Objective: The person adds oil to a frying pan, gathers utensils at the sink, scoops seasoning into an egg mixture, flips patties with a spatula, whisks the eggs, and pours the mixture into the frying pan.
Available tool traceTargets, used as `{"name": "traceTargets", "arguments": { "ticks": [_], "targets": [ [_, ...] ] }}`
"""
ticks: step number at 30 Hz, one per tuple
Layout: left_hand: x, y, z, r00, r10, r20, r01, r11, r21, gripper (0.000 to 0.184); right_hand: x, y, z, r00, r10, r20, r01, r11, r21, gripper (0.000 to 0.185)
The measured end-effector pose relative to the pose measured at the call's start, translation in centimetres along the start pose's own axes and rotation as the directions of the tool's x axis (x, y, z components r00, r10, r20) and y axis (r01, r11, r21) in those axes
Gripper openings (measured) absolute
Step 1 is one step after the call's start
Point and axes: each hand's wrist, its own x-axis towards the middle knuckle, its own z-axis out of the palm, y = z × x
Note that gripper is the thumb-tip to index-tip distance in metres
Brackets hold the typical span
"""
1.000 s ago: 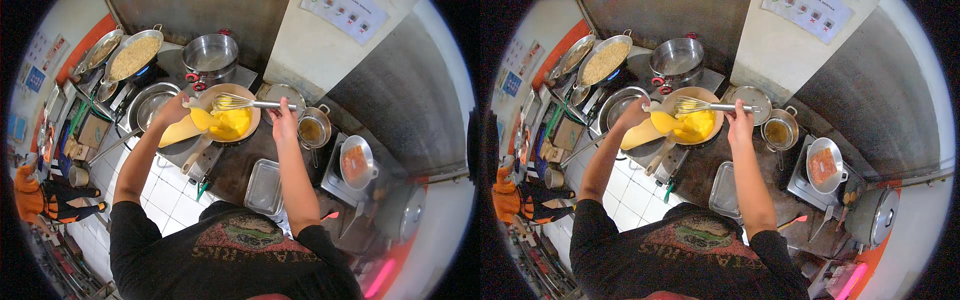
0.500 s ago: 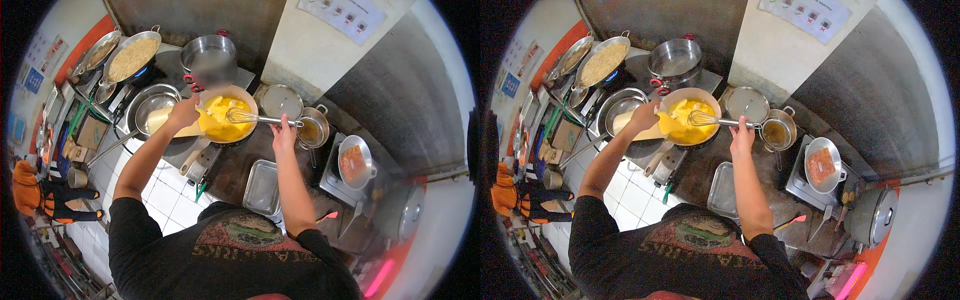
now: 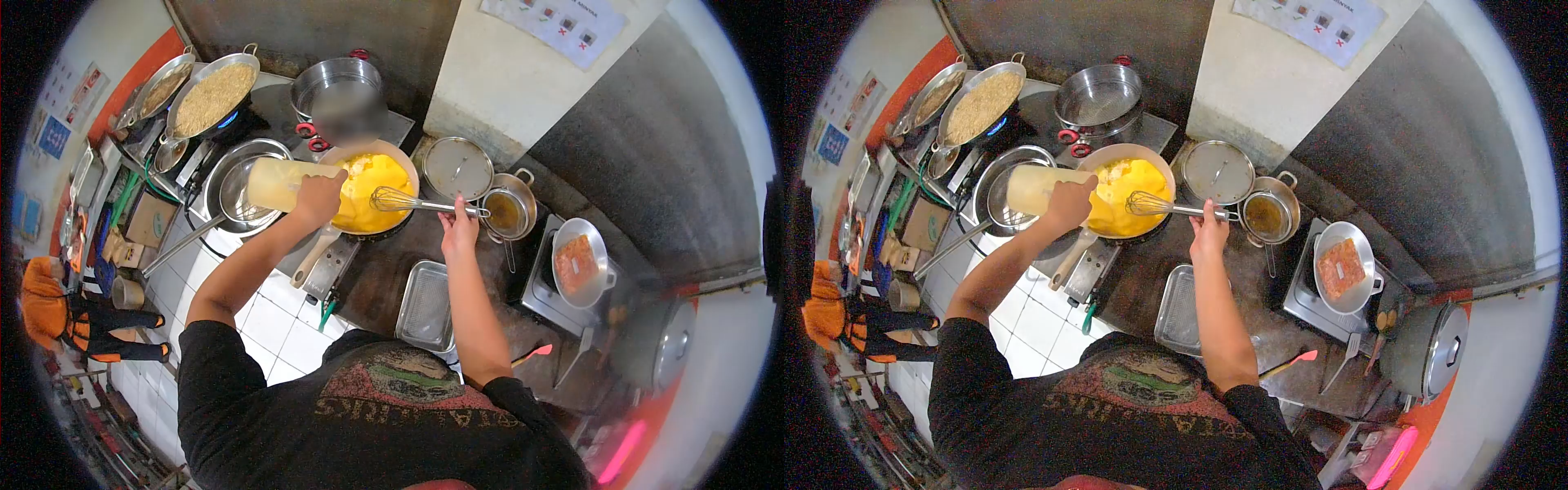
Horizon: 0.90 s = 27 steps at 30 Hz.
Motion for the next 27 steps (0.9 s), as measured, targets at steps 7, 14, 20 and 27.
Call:
{"name": "traceTargets", "arguments": {
  "ticks": [7, 14, 20, 27],
  "targets": [
    [-1.1, 1.4, -0.4, 0.979, 0.19, -0.071, -0.173, 0.964, 0.2, 0.031, 0.1, 0.5, -1.0, 1.0, -0.005, -0.016, 0.005, 1.0, 0.008, 0.019],
    [-1.8, 1.6, -6.3, 0.894, 0.409, -0.182, -0.319, 0.867, 0.383, 0.026, -0.7, 0.3, -0.8, 1.0, -0.006, 0.009, 0.005, 0.999, 0.037, 0.023],
    [-4.5, 2.4, -18.2, 0.8, 0.461, -0.385, -0.289, 0.857, 0.426, 0.022, -1.9, -1.0, -0.1, 1.0, -0.021, 0.002, 0.021, 0.999, 0.03, 0.021],
    [-4.4, 2.4, -14.1, 0.777, 0.502, -0.381, -0.34, 0.843, 0.417, 0.021, -1.2, -0.5, -0.7, 0.999, -0.011, -0.03, 0.013, 0.998, 0.067, 0.021]
  ]
}}
